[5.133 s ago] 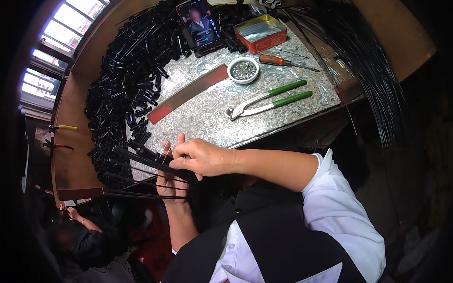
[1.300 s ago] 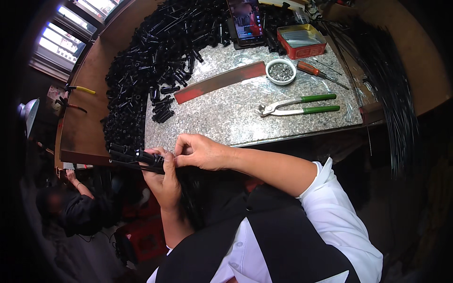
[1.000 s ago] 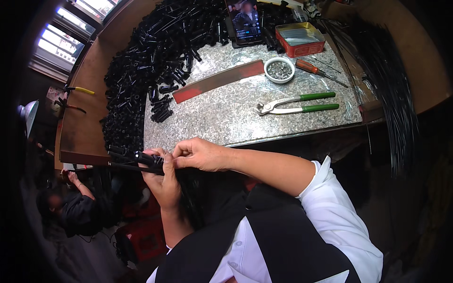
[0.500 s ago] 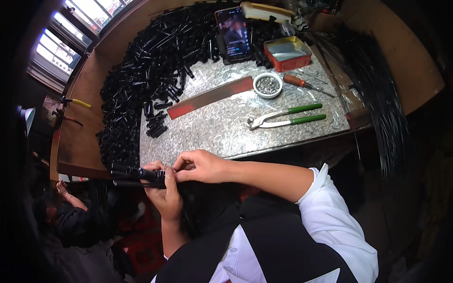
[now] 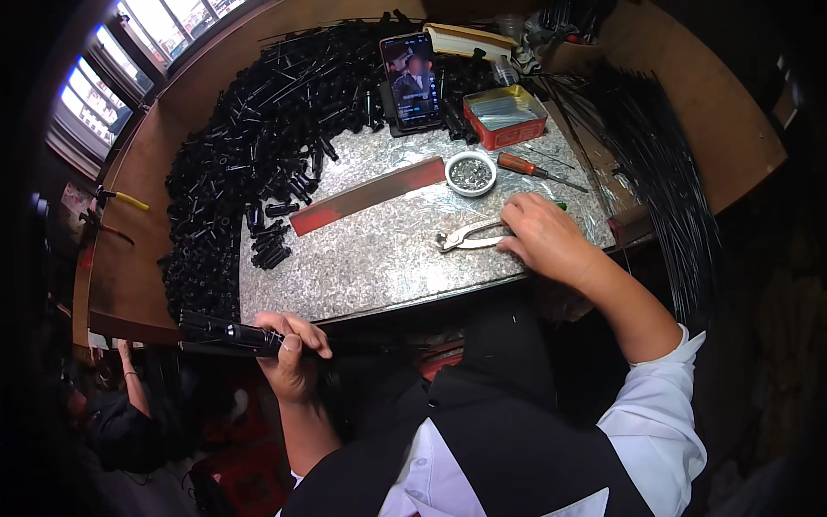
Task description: The person secures umbrella ribs to a plastic hub using pliers to twist the wire, then threads wire through a new set of ribs into another hub and fastens it tightly with pliers.
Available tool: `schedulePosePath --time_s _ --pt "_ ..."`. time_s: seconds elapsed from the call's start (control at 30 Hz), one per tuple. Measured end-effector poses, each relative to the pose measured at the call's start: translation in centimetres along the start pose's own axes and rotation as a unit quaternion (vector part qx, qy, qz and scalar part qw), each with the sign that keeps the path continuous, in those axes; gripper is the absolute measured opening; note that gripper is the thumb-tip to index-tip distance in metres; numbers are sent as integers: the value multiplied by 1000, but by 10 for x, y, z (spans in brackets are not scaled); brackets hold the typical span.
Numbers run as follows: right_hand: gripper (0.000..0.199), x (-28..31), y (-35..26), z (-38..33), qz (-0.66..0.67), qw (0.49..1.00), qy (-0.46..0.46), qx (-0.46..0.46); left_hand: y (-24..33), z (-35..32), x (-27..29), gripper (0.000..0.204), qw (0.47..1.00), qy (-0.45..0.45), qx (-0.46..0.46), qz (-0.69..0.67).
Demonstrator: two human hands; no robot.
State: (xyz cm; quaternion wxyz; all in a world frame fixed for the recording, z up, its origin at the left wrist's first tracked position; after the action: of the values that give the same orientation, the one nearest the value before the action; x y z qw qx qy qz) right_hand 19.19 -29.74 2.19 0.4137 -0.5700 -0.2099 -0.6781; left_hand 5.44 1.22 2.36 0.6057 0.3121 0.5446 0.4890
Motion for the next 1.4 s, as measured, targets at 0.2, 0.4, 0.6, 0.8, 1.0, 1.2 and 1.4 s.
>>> schedulePosePath --time_s 0.2,0.4,0.6,0.8,1.0,1.2,1.4 --pt "21 -12 6 -3 2 1000 4 30 -7 -4 -3 16 996 -51 66 -16" --pt "23 -25 -16 9 16 995 70 74 -8 -2 -8 12 996 56 36 65" --pt "25 -29 -17 11 -31 994 31 96 -5 -3 8 9 989 110 -7 97" --pt "24 -31 -37 27 -67 991 37 111 -6 -2 -3 11 988 77 -43 125" --pt "28 -20 -53 43 132 983 120 45 -9 -10 7 16 997 29 12 66" --pt "29 4 -93 56 194 960 72 187 -19 -4 15 38 1000 -11 21 -2" --pt "14 17 -118 70 -54 950 184 245 -19 -5 15 77 998 -9 57 -19"
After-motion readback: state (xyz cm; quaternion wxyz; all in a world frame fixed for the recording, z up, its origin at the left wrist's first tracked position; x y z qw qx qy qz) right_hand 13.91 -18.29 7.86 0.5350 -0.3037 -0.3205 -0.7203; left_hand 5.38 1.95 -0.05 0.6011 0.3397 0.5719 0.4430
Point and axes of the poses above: each hand's wrist, its own z-axis towards the middle knuckle, its own x-axis out of the back of the hand, y = z × x, the point moved 4 cm from there along z, towards the middle knuckle, and after that the axes turned 12 degrees about x, right-handed, at the moved point
